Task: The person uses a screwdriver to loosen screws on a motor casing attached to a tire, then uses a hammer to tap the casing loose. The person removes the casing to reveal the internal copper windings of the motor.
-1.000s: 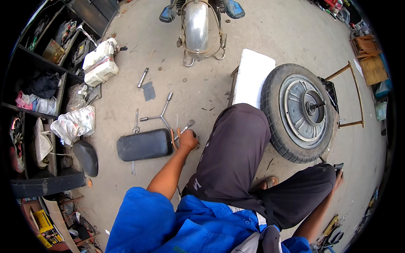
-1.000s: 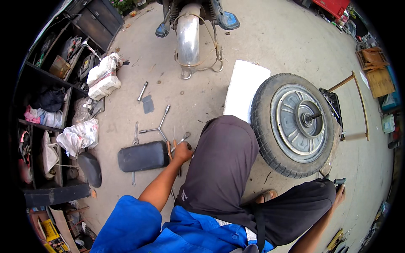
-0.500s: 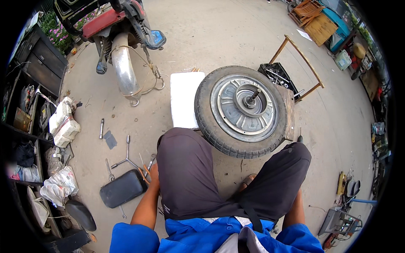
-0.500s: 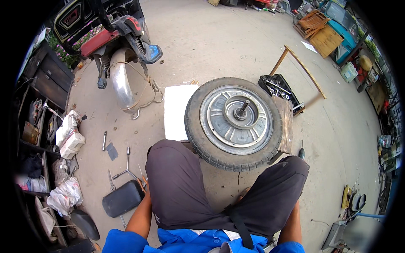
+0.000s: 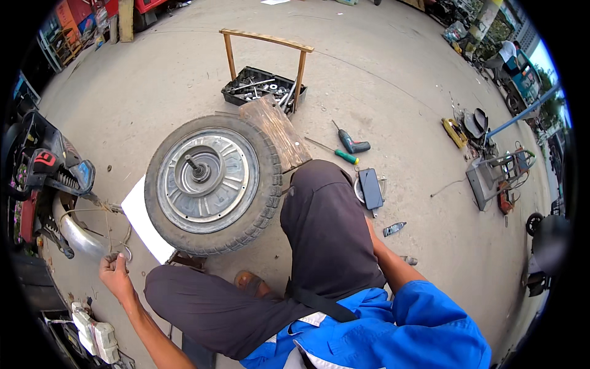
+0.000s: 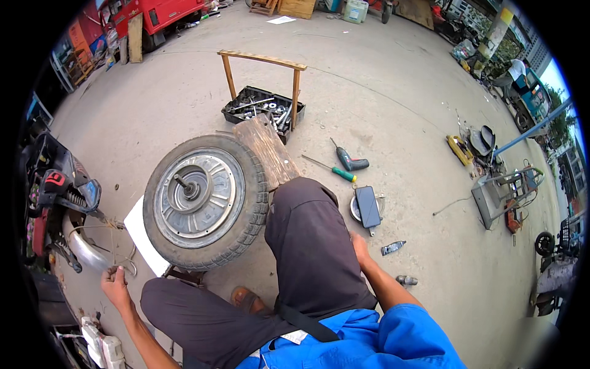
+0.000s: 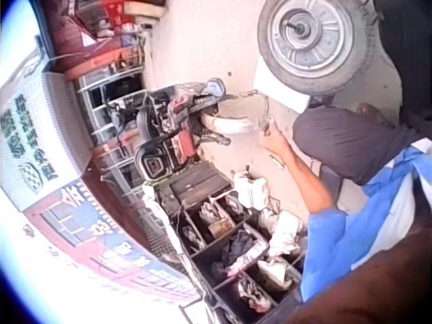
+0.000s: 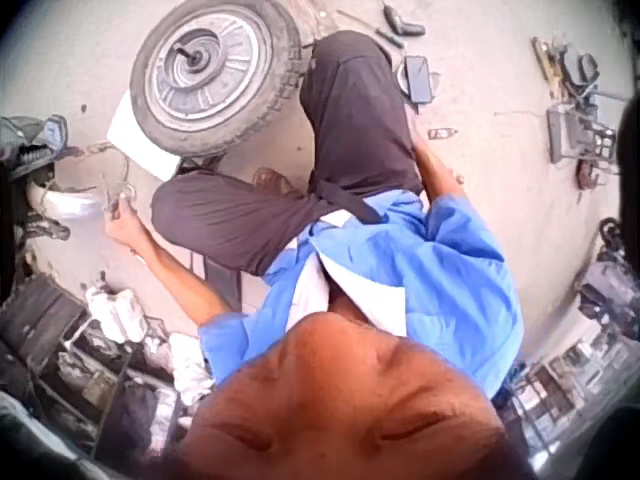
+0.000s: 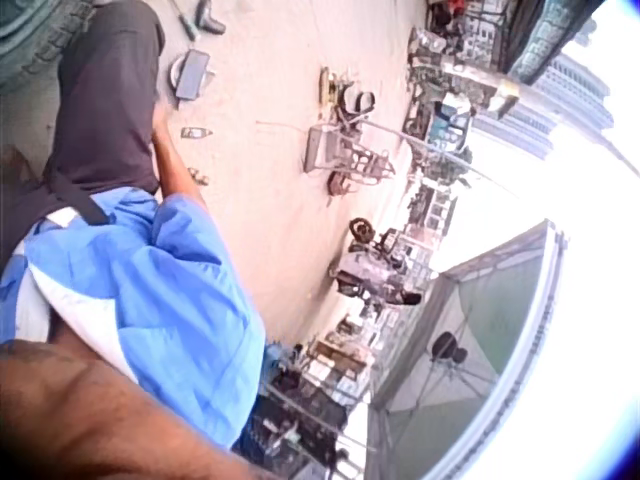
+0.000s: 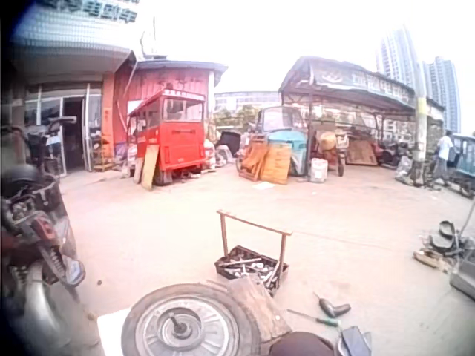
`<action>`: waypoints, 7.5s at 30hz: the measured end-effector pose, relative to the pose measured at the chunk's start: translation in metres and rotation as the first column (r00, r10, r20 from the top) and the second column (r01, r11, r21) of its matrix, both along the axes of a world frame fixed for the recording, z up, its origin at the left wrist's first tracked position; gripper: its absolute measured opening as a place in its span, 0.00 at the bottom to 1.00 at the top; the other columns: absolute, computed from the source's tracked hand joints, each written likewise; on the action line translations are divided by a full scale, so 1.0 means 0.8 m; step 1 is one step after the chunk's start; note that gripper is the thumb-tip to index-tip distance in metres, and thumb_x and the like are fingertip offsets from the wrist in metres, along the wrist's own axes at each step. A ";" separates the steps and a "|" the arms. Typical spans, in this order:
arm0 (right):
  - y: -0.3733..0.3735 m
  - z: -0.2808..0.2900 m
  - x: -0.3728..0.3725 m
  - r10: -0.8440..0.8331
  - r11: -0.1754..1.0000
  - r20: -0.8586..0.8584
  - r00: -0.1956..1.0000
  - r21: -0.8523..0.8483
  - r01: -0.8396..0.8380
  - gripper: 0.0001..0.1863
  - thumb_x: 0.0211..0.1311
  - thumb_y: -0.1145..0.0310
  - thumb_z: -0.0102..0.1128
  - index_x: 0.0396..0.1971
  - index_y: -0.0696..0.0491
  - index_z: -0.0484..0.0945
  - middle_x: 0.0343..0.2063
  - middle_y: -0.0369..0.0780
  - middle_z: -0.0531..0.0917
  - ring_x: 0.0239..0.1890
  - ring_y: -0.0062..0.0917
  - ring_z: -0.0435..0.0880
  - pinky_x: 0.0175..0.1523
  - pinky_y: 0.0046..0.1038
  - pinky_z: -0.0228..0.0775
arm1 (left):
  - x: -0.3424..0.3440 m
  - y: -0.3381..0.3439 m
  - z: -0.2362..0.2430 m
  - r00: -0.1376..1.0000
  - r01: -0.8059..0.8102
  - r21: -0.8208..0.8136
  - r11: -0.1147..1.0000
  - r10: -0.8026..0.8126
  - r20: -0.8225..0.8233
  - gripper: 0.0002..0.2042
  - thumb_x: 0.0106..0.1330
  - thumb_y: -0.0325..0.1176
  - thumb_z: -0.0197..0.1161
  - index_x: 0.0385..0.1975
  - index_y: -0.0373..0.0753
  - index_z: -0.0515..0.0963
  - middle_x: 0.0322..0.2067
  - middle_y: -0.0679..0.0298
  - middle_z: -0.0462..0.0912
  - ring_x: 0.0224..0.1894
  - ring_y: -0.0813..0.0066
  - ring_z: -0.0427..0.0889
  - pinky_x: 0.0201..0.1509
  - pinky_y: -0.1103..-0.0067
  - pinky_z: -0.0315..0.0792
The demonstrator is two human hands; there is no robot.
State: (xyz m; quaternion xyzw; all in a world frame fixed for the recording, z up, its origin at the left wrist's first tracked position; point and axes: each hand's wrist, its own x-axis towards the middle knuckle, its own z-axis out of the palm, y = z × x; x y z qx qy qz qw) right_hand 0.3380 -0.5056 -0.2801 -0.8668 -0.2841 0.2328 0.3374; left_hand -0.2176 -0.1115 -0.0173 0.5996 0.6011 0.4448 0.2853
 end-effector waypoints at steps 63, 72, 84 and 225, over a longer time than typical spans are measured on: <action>-0.063 0.054 -0.048 -0.059 0.956 0.061 0.996 -0.285 0.074 0.14 0.52 0.63 0.65 0.31 0.61 0.83 0.33 0.54 0.85 0.41 0.49 0.85 0.49 0.43 0.76 | 0.302 0.028 0.031 0.546 0.638 -0.086 0.765 -0.528 -0.650 0.71 0.28 0.61 0.84 0.71 0.25 0.50 0.71 0.38 0.55 0.74 0.43 0.54 0.77 0.61 0.52; -0.086 0.037 -0.037 -0.093 0.940 0.074 0.993 -0.324 0.112 0.15 0.52 0.62 0.66 0.32 0.59 0.85 0.35 0.52 0.86 0.42 0.46 0.86 0.50 0.40 0.77 | 0.307 0.031 0.028 0.573 0.645 -0.090 0.759 -0.558 -0.601 0.70 0.31 0.64 0.82 0.70 0.21 0.51 0.68 0.37 0.59 0.72 0.43 0.56 0.76 0.62 0.52; -0.154 0.041 -0.014 -0.226 0.906 0.203 0.953 -0.314 0.283 0.11 0.48 0.68 0.66 0.28 0.60 0.83 0.29 0.53 0.86 0.37 0.46 0.87 0.46 0.42 0.77 | 0.308 0.030 0.018 0.681 0.629 0.023 0.777 -0.537 -0.498 0.64 0.34 0.56 0.80 0.68 0.20 0.53 0.64 0.36 0.63 0.69 0.45 0.62 0.74 0.65 0.57; -0.376 -0.110 -0.007 -0.403 0.513 0.111 0.908 -0.794 0.325 0.15 0.57 0.75 0.65 0.43 0.67 0.78 0.41 0.53 0.86 0.44 0.46 0.87 0.38 0.42 0.82 | 0.279 0.072 0.051 0.479 0.787 -0.207 0.582 -0.786 -0.390 0.62 0.36 0.60 0.79 0.71 0.30 0.56 0.70 0.40 0.59 0.75 0.45 0.54 0.77 0.63 0.53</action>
